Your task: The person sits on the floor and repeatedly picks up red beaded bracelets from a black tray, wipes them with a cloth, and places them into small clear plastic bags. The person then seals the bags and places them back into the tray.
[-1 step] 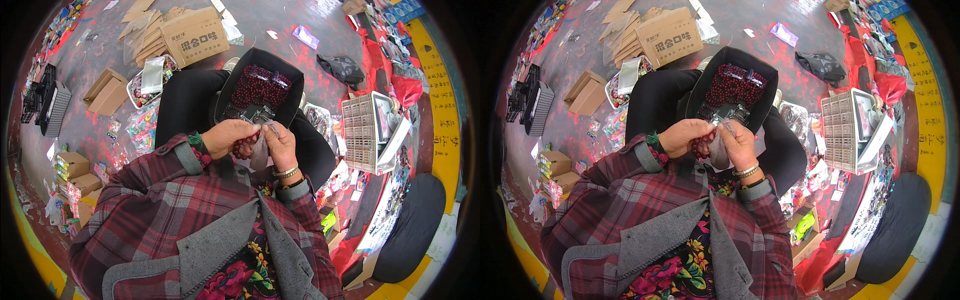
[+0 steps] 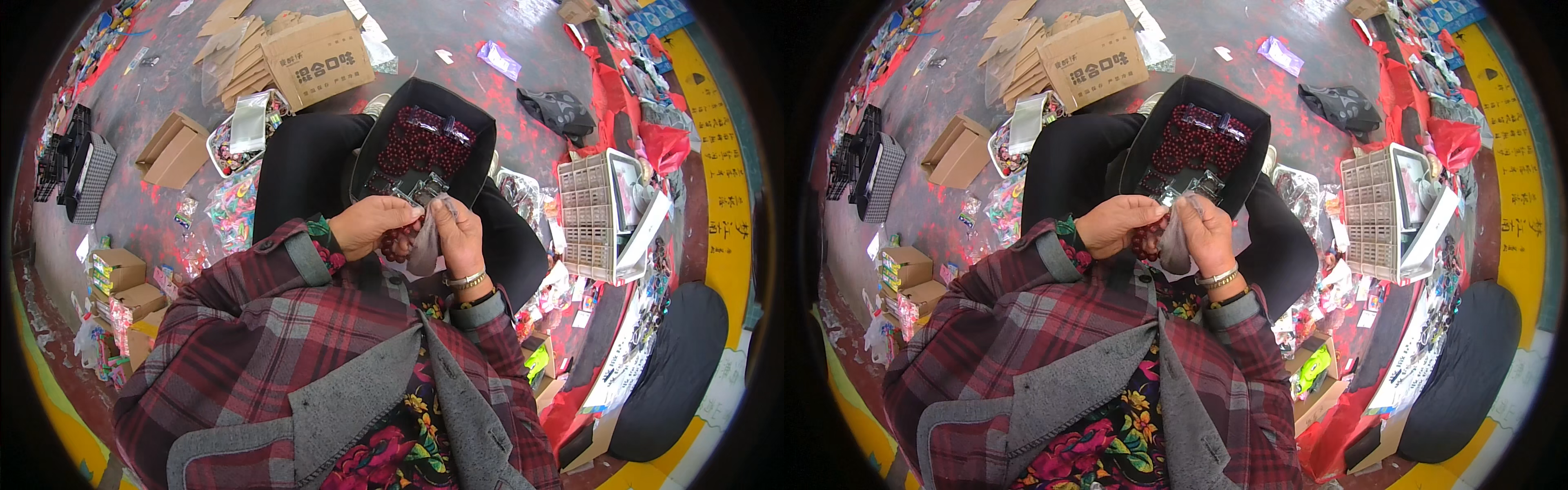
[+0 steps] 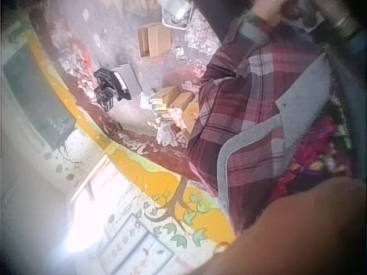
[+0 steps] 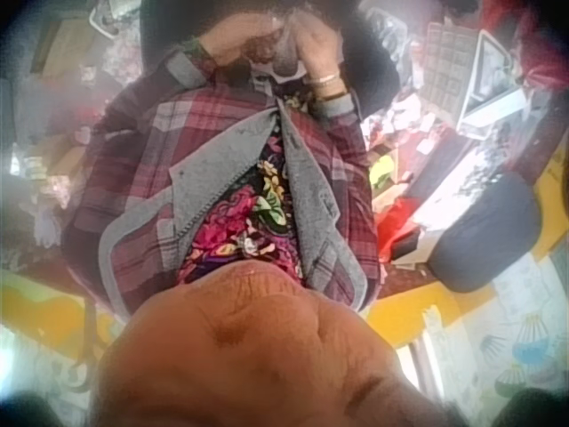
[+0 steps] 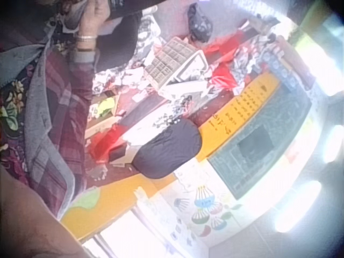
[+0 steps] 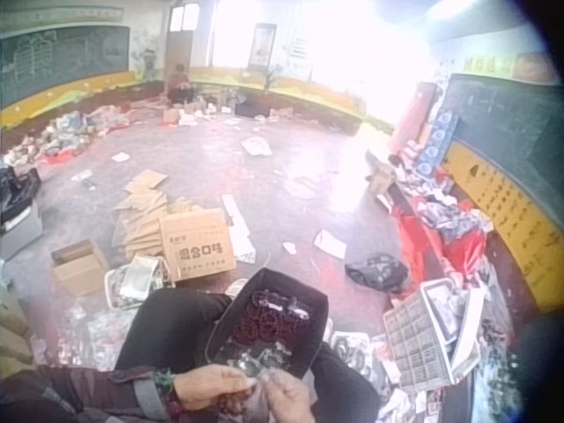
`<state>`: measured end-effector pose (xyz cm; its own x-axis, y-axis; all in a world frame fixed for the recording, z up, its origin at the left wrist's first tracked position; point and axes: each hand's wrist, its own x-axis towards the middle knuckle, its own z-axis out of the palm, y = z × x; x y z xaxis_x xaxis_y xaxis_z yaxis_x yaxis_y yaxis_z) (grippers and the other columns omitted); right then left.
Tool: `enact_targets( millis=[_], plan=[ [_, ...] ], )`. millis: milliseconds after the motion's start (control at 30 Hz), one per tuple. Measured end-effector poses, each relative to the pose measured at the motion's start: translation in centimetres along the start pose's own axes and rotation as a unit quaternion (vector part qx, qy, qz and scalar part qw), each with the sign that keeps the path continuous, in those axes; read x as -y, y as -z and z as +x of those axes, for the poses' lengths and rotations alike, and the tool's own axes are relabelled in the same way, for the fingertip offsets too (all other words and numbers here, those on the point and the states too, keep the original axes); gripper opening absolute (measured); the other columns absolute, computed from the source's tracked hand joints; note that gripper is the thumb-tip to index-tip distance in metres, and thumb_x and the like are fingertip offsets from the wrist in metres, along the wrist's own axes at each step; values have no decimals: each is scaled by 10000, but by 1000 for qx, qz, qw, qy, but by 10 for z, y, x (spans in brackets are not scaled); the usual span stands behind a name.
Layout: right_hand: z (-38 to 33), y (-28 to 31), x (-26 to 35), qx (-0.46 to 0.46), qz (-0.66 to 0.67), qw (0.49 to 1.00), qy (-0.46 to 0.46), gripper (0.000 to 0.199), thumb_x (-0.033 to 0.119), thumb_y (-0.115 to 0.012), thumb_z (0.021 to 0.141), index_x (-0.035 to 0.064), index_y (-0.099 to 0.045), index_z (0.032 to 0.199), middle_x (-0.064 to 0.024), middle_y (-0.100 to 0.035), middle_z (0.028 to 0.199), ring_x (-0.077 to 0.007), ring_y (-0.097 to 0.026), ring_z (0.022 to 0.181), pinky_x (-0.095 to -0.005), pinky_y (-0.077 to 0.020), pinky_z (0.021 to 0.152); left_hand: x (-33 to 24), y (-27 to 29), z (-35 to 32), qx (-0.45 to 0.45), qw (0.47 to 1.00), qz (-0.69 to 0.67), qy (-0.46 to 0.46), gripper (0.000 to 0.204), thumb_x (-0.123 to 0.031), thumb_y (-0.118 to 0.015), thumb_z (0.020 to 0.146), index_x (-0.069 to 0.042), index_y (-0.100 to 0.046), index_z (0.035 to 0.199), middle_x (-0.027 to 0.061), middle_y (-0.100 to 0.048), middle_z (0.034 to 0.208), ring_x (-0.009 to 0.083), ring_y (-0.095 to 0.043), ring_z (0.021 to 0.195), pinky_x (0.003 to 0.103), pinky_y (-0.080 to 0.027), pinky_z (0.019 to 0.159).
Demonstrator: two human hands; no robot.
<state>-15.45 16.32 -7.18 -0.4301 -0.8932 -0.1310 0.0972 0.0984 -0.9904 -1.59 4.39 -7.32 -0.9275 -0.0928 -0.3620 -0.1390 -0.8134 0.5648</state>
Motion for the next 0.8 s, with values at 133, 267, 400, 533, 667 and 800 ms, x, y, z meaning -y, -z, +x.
enact_targets(
  millis=[133,267,400,533,667,800],
  plan=[
    [4,-1,-10,-4,197,978,-63,196,188,-482,932,19,-581,944,-12,-605,817,-80,-549,722,-220,-453,660,1,3,1,-22,999,-32,-18,233,-247,-489,926,-24,-555,922,45,-571,816,124,-559,668,262,-487,647],
    [0,-3,-1,19,212,976,-56,192,156,-518,908,12,-541,1033,-39,-610,886,-110,-573,784,-252,-472,726,-4,2,0,-19,995,-79,-63,223,-243,-489,926,-30,-552,914,38,-573,806,128,-556,671,268,-486,652],
    [-1,0,-3,20,125,991,-31,133,129,-571,876,19,-584,949,-5,-601,825,-72,-539,734,-215,-443,668,-8,-3,-3,-8,998,-57,-21,213,-246,-496,924,-44,-559,897,28,-579,803,125,-565,682,266,-489,642],
    [0,4,-7,2,34,999,-1,126,145,-562,886,31,-612,865,22,-588,776,-42,-502,690,-191,-409,614,0,4,1,-11,999,35,27,200,-246,-517,915,-54,-567,890,22,-587,813,118,-568,679,272,-491,635],
    [3,1,-14,-25,180,981,-70,157,172,-533,906,31,-602,917,19,-589,786,-53,-515,701,-200,-422,631,3,-1,2,-18,999,-24,-13,191,-236,-516,915,-52,-565,928,12,-585,844,110,-561,726,276,-482,657],
    [3,-6,-3,-38,237,967,-82,161,167,-524,911,29,-589,961,19,-591,819,-62,-524,739,-209,-428,667,-2,5,1,-27,996,-67,-48,230,-264,-472,933,-54,-563,953,12,-586,863,111,-552,750,275,-462,655]
  ],
)
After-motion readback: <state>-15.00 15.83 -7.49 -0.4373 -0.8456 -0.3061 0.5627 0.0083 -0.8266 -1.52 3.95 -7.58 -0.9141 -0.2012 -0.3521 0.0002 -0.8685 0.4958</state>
